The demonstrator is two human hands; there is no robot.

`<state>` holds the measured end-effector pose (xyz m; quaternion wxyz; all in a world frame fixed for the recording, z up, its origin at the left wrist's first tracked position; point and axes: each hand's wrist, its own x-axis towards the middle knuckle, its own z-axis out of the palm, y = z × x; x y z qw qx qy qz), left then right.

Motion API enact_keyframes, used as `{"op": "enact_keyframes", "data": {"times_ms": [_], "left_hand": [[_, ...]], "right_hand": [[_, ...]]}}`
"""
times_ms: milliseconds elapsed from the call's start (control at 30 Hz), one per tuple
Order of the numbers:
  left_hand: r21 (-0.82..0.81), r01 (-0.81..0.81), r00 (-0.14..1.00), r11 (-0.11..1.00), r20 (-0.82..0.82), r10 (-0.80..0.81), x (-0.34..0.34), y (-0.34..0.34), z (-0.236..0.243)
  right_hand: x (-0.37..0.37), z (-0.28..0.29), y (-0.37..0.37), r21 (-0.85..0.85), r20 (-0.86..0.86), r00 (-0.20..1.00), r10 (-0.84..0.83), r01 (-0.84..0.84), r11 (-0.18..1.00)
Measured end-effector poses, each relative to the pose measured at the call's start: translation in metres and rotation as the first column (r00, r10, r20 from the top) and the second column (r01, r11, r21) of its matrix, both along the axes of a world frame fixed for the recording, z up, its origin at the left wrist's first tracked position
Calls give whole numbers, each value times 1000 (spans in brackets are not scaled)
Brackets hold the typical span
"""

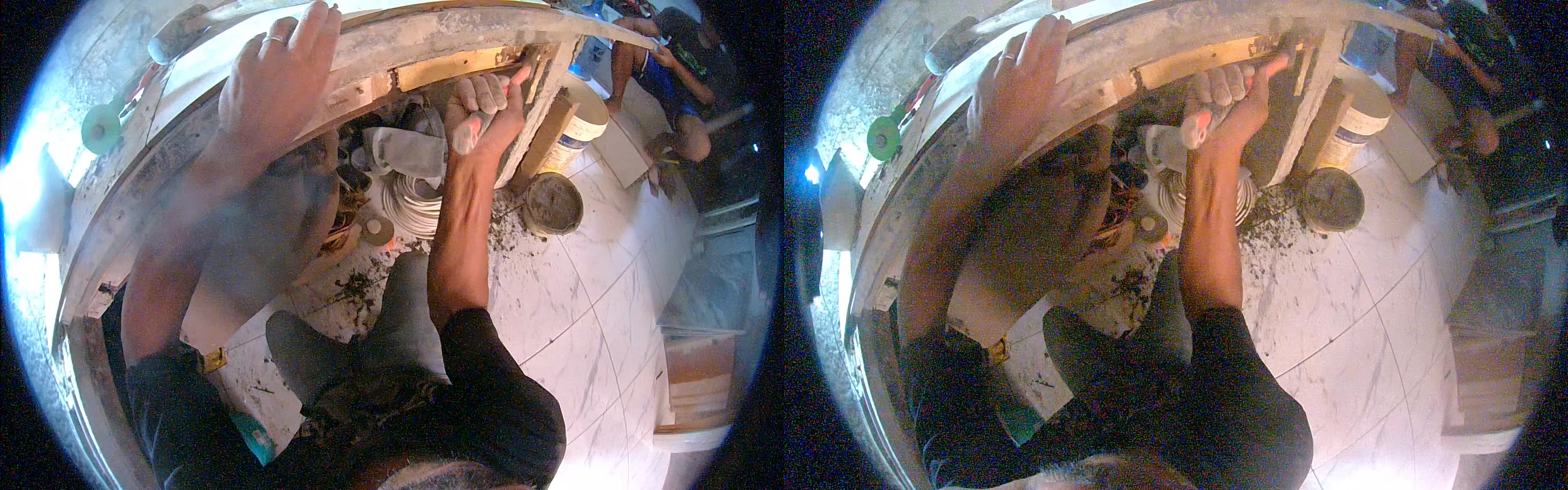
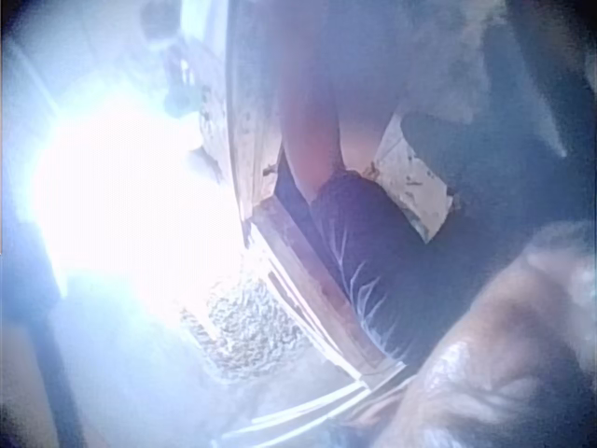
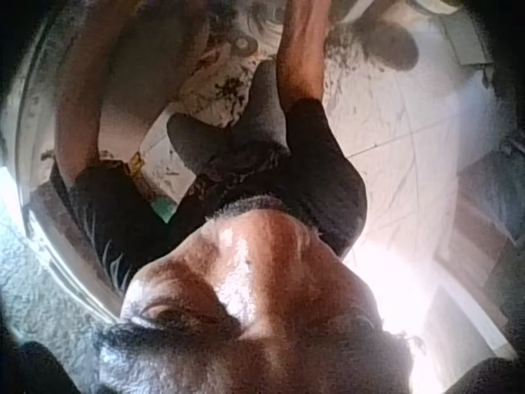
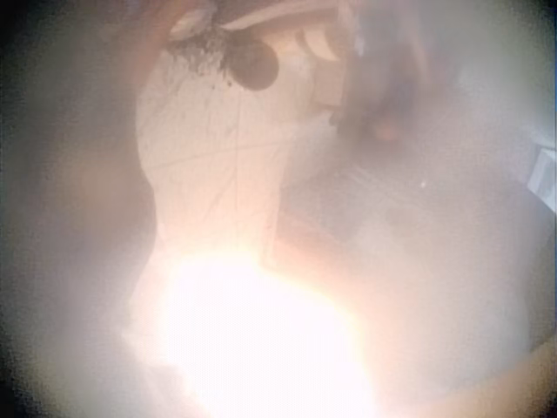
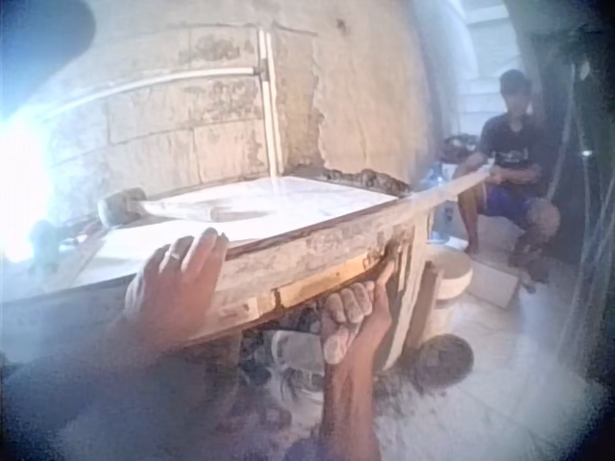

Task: The person installs tiles on a countertop by applying mortar, placing the tiles, and using a hammer and a piece of wood to level them and tap them into place.

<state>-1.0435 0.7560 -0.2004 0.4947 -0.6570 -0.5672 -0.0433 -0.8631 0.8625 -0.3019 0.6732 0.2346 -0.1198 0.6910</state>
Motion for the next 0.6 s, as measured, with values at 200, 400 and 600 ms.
{"op": "enact_keyframes", "data": {"times_ms": [200,400,600], "left_hand": [[18,38,999,999,-12,-38,-4,1,-1],[40,11,999,999,-52,-9,-10,5,-2],[18,-7,999,1000,-38,8,-2,-2,-1]], "right_hand": [[-1,3,-3,-9,2,1000,17,-17,1000],[4,-19,0,173,-1,1000,-15,15,985],[-1,-7,-2,132,-40,999,1,5,991]]}}
